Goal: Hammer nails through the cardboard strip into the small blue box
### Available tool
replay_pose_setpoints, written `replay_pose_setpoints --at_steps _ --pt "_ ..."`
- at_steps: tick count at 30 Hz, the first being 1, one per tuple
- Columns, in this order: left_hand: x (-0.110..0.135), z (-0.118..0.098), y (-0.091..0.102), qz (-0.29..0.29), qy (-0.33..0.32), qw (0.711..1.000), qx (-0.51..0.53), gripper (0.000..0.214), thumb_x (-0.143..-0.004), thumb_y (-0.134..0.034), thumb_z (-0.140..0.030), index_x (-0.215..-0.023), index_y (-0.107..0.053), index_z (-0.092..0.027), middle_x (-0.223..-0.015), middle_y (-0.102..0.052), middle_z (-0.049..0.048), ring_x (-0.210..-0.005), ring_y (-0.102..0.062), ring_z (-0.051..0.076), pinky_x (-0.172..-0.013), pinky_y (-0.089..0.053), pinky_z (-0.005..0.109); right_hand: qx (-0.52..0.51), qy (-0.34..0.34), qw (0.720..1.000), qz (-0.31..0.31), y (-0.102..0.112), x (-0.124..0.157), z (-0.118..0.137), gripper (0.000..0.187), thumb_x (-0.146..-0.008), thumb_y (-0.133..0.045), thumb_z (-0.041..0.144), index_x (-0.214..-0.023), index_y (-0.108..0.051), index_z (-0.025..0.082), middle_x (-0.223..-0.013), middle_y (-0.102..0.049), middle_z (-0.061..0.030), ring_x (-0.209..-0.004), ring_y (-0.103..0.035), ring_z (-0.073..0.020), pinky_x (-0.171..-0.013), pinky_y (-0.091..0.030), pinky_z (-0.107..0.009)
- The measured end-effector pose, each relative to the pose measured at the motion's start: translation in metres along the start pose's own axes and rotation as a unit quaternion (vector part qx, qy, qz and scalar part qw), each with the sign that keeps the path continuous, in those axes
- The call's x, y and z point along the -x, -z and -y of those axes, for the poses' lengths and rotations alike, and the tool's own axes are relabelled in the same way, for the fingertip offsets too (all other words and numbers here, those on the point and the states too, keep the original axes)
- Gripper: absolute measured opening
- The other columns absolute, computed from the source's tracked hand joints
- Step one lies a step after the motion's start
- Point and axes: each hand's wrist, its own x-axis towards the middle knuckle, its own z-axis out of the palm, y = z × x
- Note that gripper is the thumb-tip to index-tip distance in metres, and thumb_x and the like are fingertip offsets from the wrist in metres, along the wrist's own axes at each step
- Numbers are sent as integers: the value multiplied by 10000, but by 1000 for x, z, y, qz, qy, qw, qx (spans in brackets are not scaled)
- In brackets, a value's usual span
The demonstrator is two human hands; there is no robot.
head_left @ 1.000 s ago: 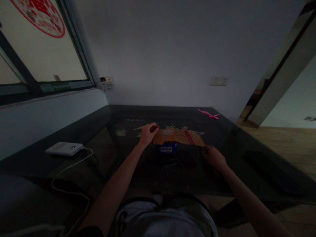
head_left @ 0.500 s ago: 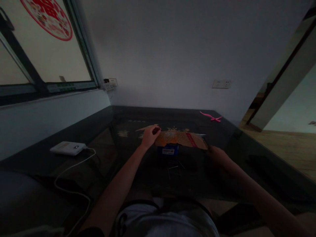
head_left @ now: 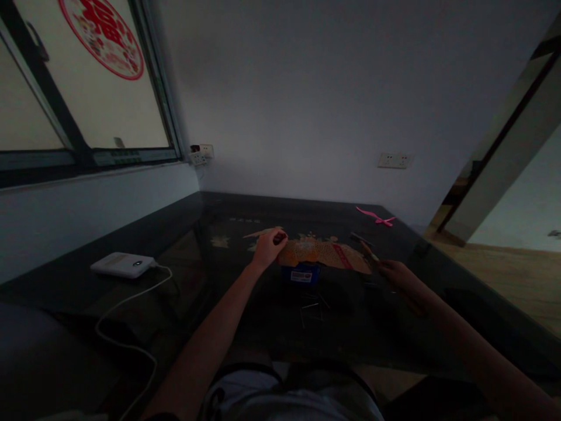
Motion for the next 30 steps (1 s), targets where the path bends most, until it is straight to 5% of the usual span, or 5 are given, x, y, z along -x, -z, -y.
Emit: replay_pose_setpoints --at_steps 8,16,23,30 --pt "0 2 0 12 -9 1000 -7 78 -774 -564 -210 -830 -608 -179 -799 -675 32 -742 -649 166 -709 -517 284 -90 24 991 -92 38 25 36 491 -724 -605 415 -1075 -578 73 -479 -483 47 -387 -454 -119 -375 -368 -234" --pt "1 2 -1 8 -8 1000 4 89 -780 -556 -209 -839 -613 -173 -804 -677 37 -725 -644 155 -695 -515 275 -275 143 948 -73 39 73 117 436 -788 -528 473 -1094 -521 162 -559 -420 70 -359 -356 -53 -332 -272 -182" --pt "1 3 -2 -7 -24 1000 -19 93 -800 -560 -253 -821 -619 -185 -788 -674 30 -728 -638 162 -713 -504 286 -125 217 945 -209 23 85 149 297 -783 -552 450 -924 -515 192 -640 -500 23 -468 -484 -104 -431 -391 -218" --pt "0 6 -3 -4 -11 1000 -15 74 -795 -566 -237 -820 -612 -185 -774 -676 22 -712 -639 156 -703 -506 286 -17 252 967 -36 4 76 165 205 -815 -469 369 -724 -486 186 -559 -477 34 -489 -448 -99 -457 -326 -205"
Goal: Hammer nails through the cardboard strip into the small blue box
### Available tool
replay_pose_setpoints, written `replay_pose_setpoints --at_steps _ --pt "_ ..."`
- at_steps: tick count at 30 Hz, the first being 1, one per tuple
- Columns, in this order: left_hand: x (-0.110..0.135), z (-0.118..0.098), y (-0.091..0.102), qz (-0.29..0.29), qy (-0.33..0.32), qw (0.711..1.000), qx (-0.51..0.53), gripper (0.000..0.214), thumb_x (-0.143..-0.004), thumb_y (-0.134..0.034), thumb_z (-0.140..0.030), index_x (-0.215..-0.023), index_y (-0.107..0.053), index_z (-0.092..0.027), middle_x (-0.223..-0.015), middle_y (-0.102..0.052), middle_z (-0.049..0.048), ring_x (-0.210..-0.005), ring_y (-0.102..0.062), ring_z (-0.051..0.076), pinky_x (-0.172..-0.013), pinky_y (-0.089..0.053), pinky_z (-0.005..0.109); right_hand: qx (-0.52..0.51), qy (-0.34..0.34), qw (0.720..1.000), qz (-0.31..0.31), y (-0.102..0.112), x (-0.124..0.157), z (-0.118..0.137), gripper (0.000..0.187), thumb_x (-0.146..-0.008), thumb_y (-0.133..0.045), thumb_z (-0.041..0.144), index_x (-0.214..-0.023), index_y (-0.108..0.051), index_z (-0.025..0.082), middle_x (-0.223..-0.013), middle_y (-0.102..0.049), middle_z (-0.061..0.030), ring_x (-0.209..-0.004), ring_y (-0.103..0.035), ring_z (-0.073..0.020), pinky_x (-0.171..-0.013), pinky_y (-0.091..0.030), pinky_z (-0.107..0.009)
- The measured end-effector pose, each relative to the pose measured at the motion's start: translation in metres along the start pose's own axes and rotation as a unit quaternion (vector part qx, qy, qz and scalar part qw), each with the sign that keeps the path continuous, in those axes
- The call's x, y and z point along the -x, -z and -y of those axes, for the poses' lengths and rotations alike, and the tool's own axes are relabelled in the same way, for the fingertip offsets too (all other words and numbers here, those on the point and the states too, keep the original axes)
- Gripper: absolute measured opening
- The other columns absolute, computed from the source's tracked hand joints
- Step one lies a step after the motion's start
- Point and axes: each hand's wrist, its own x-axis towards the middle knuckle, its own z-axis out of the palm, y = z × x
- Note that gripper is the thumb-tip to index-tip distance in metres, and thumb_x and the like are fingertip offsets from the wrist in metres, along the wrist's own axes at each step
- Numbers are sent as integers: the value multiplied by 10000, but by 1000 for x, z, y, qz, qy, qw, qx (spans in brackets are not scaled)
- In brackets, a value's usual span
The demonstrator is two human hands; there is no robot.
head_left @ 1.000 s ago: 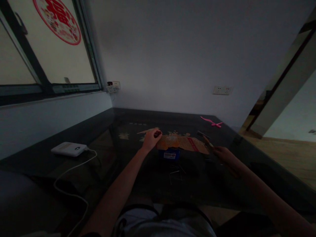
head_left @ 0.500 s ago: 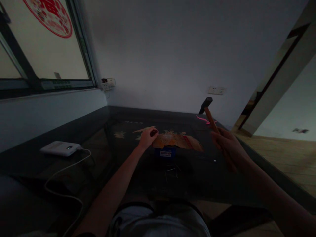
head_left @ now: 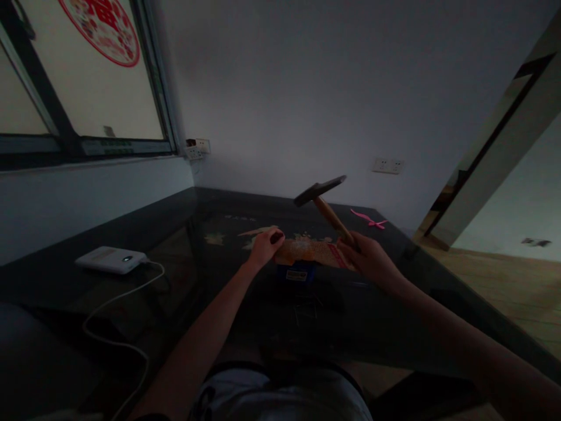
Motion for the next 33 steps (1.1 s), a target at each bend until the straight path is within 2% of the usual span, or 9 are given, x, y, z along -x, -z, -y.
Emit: replay_pose_setpoints --at_steps 3,6,11,13,17,20,23,26,33 --pt "0 -1 1 -1 1 1000 14 63 -791 -563 -216 -813 -610 -180 -790 -680 30 -723 -642 159 -712 -507 291 -13 -21 999 39 -3 -14 10 222 -794 -503 376 -684 -470 186 -520 -401 59 -443 -375 -75 -411 -258 -197" --pt "1 -4 2 3 5 1000 16 62 -791 -562 -218 -796 -610 -178 -788 -681 36 -730 -642 167 -714 -503 296 -87 -76 988 100 2 -28 17 238 -805 -511 376 -677 -404 206 -500 -330 91 -372 -296 -45 -360 -222 -186" --pt "1 -6 3 -3 11 1000 -2 53 -774 -583 -227 -761 -607 -180 -756 -673 31 -708 -632 173 -695 -496 297 -210 -130 930 274 15 -41 22 254 -830 -518 374 -693 -373 218 -513 -376 88 -342 -353 -43 -322 -285 -176" --pt "1 -6 3 -4 10 1000 -6 60 -773 -585 -234 -764 -608 -179 -743 -667 25 -696 -627 170 -683 -491 293 -224 -134 916 306 15 -42 25 268 -828 -533 373 -674 -382 214 -510 -378 84 -349 -378 -44 -330 -328 -178" --pt "1 -7 4 1 12 1000 -14 95 -785 -578 -262 -761 -603 -174 -727 -656 21 -676 -612 161 -658 -477 280 -279 -146 909 273 7 -35 35 237 -843 -508 356 -708 -371 219 -544 -400 82 -379 -470 -63 -356 -393 -192" --pt "1 -7 4 0 13 1000 -22 105 -789 -577 -264 -742 -595 -172 -705 -643 15 -658 -599 152 -642 -467 269 -294 -134 915 240 1 -31 36 190 -860 -472 346 -757 -370 224 -557 -428 85 -366 -484 -69 -328 -380 -190" --pt "1 -6 3 -6 13 1000 -25 99 -787 -578 -256 -736 -589 -173 -697 -638 11 -663 -599 151 -645 -464 266 -220 -108 948 201 0 -32 29 181 -856 -481 320 -742 -381 220 -507 -420 94 -299 -396 -49 -278 -322 -175" --pt "0 -4 2 -5 17 1000 -19 85 -784 -581 -246 -745 -590 -172 -700 -646 13 -664 -608 154 -653 -469 271 -115 -67 973 187 1 -34 27 185 -847 -500 271 -707 -398 209 -487 -436 84 -301 -404 -45 -267 -301 -164" --pt "1 -4 3 -7 14 1000 -27 76 -777 -583 -235 -739 -597 -171 -711 -660 23 -660 -613 159 -658 -471 280 -63 -89 970 215 -5 -29 48 194 -845 -499 238 -685 -392 208 -470 -433 82 -272 -395 -45 -261 -284 -169"
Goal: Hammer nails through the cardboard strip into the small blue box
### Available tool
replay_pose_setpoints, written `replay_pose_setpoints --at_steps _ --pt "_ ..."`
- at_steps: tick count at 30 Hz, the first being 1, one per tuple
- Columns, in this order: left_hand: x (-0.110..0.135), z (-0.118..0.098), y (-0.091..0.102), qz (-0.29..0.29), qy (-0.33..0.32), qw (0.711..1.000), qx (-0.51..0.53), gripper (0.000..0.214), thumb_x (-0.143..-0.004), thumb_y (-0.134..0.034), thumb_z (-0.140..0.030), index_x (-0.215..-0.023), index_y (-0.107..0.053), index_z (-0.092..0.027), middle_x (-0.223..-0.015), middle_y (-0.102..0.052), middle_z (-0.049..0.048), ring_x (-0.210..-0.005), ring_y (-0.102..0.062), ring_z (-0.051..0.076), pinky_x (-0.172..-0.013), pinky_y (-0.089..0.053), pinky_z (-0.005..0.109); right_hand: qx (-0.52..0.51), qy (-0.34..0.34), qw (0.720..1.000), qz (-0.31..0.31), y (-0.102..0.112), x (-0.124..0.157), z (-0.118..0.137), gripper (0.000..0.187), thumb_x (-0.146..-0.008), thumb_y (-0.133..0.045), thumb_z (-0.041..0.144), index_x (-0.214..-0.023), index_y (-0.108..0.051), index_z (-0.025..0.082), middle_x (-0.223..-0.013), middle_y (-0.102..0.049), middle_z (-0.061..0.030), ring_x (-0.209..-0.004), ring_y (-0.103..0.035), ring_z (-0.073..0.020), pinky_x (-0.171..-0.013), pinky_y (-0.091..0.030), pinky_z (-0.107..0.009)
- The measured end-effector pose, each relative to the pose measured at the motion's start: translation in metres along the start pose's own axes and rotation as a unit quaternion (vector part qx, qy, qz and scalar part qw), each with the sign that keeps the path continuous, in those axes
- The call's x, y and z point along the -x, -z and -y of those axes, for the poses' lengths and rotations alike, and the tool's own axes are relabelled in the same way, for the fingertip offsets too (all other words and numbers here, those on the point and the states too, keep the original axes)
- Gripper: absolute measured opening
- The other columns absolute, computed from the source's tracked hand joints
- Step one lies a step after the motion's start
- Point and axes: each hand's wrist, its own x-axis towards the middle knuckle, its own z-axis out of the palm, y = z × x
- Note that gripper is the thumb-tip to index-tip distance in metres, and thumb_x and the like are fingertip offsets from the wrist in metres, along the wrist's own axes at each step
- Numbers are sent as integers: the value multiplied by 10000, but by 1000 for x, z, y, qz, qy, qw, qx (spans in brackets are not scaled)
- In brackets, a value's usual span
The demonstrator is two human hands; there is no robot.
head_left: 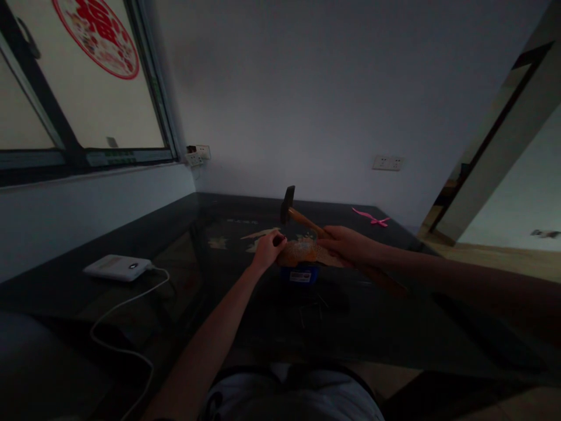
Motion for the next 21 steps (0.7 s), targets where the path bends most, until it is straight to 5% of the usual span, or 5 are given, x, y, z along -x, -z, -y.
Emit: replay_pose_setpoints --at_steps 5,12,21 --pt "-1 3 -2 10 17 1000 -9 90 -763 -602 -244 -725 -601 -162 -690 -654 29 -631 -605 155 -607 -463 261 44 -31 998 42 -4 -2 0 165 -839 -499 219 -693 -425 199 -444 -434 79 -249 -384 -48 -254 -281 -173" --pt "0 6 -5 13 -3 1000 -3 98 -787 -575 -242 -748 -614 -162 -740 -670 30 -692 -619 152 -702 -476 274 17 0 1000 -3 -3 1 3 180 -879 -436 234 -713 -371 203 -503 -436 75 -284 -402 -38 -268 -305 -169" --pt "-1 5 -4 13 16 1000 -7 73 -762 -593 -234 -757 -610 -163 -722 -668 33 -669 -622 163 -663 -484 283 6 -19 999 28 -11 6 -8 189 -863 -443 256 -685 -405 204 -466 -436 62 -282 -392 -61 -266 -299 -186"
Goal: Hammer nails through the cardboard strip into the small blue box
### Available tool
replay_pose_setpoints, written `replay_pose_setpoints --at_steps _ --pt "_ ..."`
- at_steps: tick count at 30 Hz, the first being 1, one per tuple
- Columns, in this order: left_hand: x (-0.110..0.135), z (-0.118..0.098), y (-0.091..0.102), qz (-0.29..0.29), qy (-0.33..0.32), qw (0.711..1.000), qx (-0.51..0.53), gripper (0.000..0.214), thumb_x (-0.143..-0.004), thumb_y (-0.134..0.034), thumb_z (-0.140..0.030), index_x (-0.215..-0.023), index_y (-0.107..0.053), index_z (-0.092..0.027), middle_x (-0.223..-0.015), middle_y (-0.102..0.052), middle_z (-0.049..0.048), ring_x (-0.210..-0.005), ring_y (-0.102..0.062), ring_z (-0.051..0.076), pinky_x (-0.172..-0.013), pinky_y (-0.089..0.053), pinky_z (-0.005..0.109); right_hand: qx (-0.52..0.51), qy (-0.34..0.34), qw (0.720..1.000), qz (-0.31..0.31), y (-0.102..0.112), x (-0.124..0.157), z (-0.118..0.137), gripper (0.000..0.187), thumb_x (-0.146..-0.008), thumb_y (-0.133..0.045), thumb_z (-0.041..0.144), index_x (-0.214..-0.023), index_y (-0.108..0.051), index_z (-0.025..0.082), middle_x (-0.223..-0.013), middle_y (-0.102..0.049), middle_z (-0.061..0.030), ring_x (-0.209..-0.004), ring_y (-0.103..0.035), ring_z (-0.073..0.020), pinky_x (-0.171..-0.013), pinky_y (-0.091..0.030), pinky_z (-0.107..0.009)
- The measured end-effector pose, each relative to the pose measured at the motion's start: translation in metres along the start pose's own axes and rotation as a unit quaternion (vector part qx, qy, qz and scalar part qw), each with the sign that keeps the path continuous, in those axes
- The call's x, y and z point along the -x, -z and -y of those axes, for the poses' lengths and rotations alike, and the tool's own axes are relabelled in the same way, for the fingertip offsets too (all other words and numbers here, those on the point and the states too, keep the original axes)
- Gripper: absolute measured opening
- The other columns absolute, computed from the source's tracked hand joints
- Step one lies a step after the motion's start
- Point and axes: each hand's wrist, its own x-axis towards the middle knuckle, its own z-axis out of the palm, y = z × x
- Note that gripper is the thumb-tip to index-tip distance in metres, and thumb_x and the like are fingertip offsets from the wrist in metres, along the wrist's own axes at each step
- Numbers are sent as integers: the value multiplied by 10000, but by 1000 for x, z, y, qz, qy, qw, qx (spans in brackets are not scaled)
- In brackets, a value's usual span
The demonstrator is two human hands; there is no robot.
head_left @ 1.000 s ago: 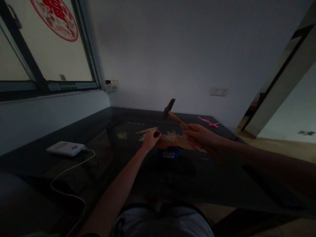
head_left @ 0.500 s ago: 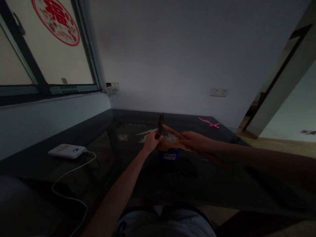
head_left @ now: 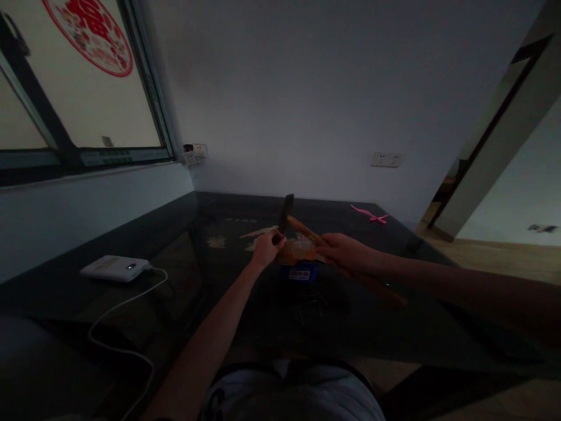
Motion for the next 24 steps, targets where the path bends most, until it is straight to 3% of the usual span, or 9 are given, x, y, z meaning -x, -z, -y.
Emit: replay_pose_setpoints --at_steps 5,11,17,24 --pt "0 -3 1 1 -4 1000 4 77 -764 -585 -224 -717 -593 -164 -722 -664 30 -681 -622 156 -676 -474 271 -21 12 999 -22 0 -5 0 196 -856 -460 241 -677 -390 202 -466 -458 63 -275 -394 -53 -275 -286 -181" --pt "0 -4 2 8 0 1000 -9 70 -747 -603 -217 -710 -588 -160 -691 -646 28 -643 -601 157 -631 -462 266 3 -8 1000 2 -6 -9 -12 180 -865 -440 243 -695 -396 206 -408 -413 77 -278 -390 -67 -274 -291 -179" --pt "0 -3 0 2 8 1000 27 74 -760 -598 -229 -726 -581 -166 -724 -659 31 -680 -622 159 -678 -478 277 -9 0 999 -41 2 -8 -9 173 -860 -438 256 -701 -399 199 -484 -462 51 -294 -407 -63 -304 -316 -199" --pt "0 -4 2 14 6 1000 10 62 -761 -601 -224 -741 -594 -166 -746 -672 45 -690 -631 174 -676 -491 295 22 -15 1000 -8 -5 -11 -18 142 -865 -450 272 -747 -423 195 -464 -442 73 -301 -416 -60 -308 -301 -173"
